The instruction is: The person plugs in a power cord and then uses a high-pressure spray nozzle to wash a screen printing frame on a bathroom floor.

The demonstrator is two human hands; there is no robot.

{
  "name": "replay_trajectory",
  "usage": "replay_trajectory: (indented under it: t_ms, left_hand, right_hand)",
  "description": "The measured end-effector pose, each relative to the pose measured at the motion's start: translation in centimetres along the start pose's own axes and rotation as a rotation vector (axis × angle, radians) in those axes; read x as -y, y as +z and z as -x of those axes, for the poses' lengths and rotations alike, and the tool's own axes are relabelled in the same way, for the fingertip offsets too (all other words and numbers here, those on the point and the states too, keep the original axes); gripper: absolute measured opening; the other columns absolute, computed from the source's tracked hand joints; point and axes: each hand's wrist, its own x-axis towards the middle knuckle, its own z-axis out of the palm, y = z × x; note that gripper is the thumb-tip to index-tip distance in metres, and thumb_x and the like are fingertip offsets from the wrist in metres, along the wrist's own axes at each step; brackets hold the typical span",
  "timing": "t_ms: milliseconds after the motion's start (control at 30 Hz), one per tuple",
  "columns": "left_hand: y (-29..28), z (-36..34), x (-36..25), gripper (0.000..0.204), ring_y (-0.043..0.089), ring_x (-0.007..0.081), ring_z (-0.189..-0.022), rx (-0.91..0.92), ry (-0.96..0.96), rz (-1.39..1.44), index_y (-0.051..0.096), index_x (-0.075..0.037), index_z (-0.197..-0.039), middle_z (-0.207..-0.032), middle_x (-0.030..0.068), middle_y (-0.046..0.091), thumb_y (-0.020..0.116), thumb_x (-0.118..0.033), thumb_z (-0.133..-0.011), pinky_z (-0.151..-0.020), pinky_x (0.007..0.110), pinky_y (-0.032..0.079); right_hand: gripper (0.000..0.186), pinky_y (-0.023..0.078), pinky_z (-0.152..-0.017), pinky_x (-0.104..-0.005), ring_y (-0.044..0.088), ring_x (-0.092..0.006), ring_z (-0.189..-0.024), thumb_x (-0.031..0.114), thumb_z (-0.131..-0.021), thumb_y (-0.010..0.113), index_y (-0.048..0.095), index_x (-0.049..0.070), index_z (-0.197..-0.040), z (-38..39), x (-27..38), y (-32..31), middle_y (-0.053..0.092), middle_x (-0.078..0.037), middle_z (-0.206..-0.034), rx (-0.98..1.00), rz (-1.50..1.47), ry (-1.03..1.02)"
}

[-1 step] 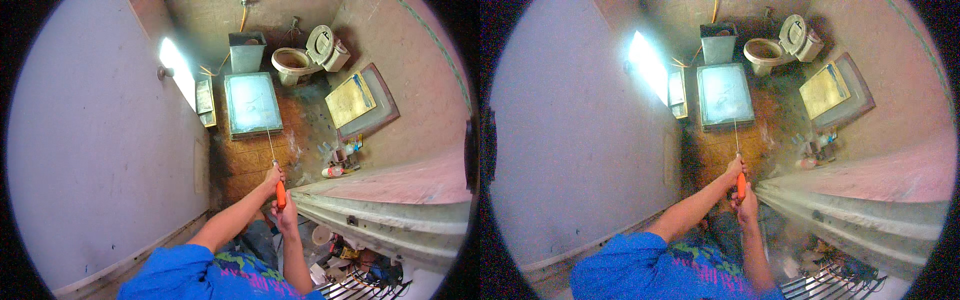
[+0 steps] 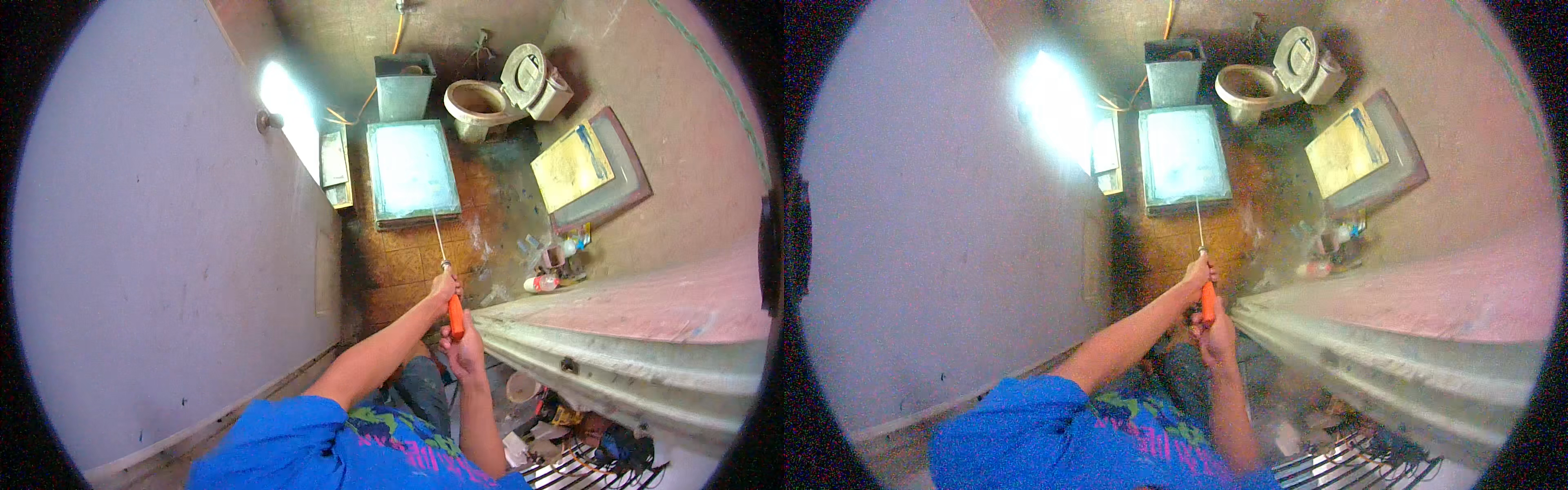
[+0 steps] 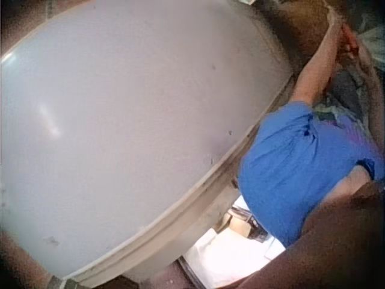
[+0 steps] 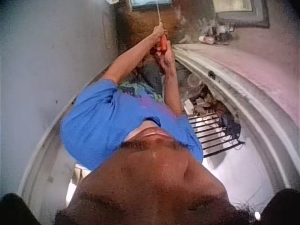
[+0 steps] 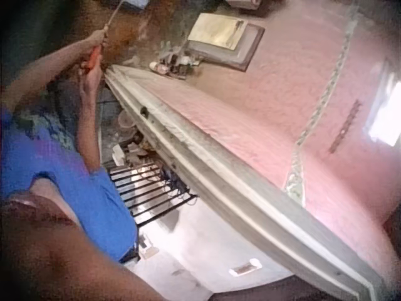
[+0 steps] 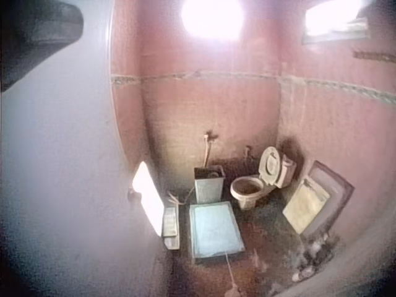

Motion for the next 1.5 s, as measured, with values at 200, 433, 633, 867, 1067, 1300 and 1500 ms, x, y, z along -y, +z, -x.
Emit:
replay_trajectory:
  t_ms: [200, 433, 633, 867, 1067, 1300, 1500]
  left_hand:
    - [1.3, -4.8, -2.0, 0.041, 0.042, 0.0128, -0.049, -0.059, 0.02, -0.036, 0.044, -0.013, -0.082, -0.062, -0.0003, 0.042, 0.043, -0.05, -0.098, -0.044, 0.03, 0.039]
    - [4.7, -6.6, -4.9, 0.046, 0.054, 0.0177, -0.064, -0.017, 0.116, -0.305, 0.048, -0.008, -0.097, -0.076, 0.0062, 0.054, 0.043, -0.053, -0.097, -0.056, 0.036, 0.048]
    - [9.8, -9.7, -5.1, 0.054, 0.055, 0.0443, -0.114, -0.323, 0.391, -1.554, 0.045, -0.009, -0.133, -0.114, 0.0262, 0.061, 0.036, -0.049, -0.097, -0.093, 0.055, 0.044]
    - [8.2, -12.8, -9.8, 0.061, 0.046, 0.0484, -0.122, -0.488, 0.177, -1.308, 0.046, -0.009, -0.132, -0.127, 0.0287, 0.054, 0.034, -0.057, -0.096, -0.102, 0.058, 0.033]
    - [2.7, -12.2, -16.6, 0.069, 0.047, 0.0395, -0.125, -0.435, 0.297, -0.893, 0.053, -0.011, -0.129, -0.133, 0.0159, 0.052, 0.037, -0.067, -0.091, -0.103, 0.052, 0.034]
    - [-25.4, -13.0, -15.6, 0.055, 0.062, 0.039, -0.086, -0.797, 0.411, -0.814, 0.065, 0.004, -0.092, -0.089, 0.0226, 0.066, 0.045, -0.047, -0.096, -0.078, 0.046, 0.044]
    - [-43.7, -8.8, -6.3, 0.049, 0.06, 0.0454, -0.095, -0.793, 0.329, -1.103, 0.063, 0.003, -0.102, -0.101, 0.0268, 0.064, 0.047, -0.043, -0.096, -0.085, 0.049, 0.045]
  right_hand:
    - [0.074, 0.05, -0.083, -0.0389, 0.064, -0.0338, -0.092, 0.032, -0.086, 0.066, 0.032, 0.006, -0.146, -1.2, 5.0, 1.9, 0.066, -0.018, -0.106, -0.136, 1.293, -0.519]
    - [0.092, 0.044, -0.094, -0.0398, 0.053, -0.0362, -0.108, 0.018, -0.073, 0.078, 0.028, 0.009, -0.15, -6.9, 8.8, -1.4, 0.054, -0.018, -0.12, -0.169, 1.39, -0.957]
    - [0.056, 0.048, -0.082, -0.0305, 0.057, -0.0148, -0.094, 0.035, -0.098, 0.049, 0.034, 0.014, -0.148, -16.9, 10.6, 0.2, 0.055, -0.004, -0.114, 0.17, -0.058, -0.277]
    - [0.045, 0.051, -0.072, -0.0324, 0.061, -0.0167, -0.081, 0.044, -0.099, 0.048, 0.052, 0.01, -0.129, -21.2, 9.7, 4.1, 0.063, -0.005, -0.097, 0.038, 0.268, -0.542]
    - [0.046, 0.044, -0.055, -0.0412, 0.059, -0.0313, -0.057, 0.037, -0.095, 0.057, 0.055, 0.012, -0.134, -31.5, 10.6, 1.8, 0.06, -0.014, -0.065, -0.381, 1.177, -0.79]
    - [0.03, 0.042, -0.053, -0.0402, 0.058, -0.0308, -0.056, 0.032, -0.095, 0.056, 0.067, 0.004, -0.099, -44.6, 4.9, -1.1, 0.061, -0.015, -0.065, -0.335, 1.317, -0.863]
    - [0.029, 0.044, -0.054, -0.0374, 0.063, -0.0238, -0.061, 0.026, -0.093, 0.059, 0.065, 0.003, -0.11, -51.8, -2.4, 1.7, 0.061, -0.011, -0.065, -0.044, 0.997, -0.86]
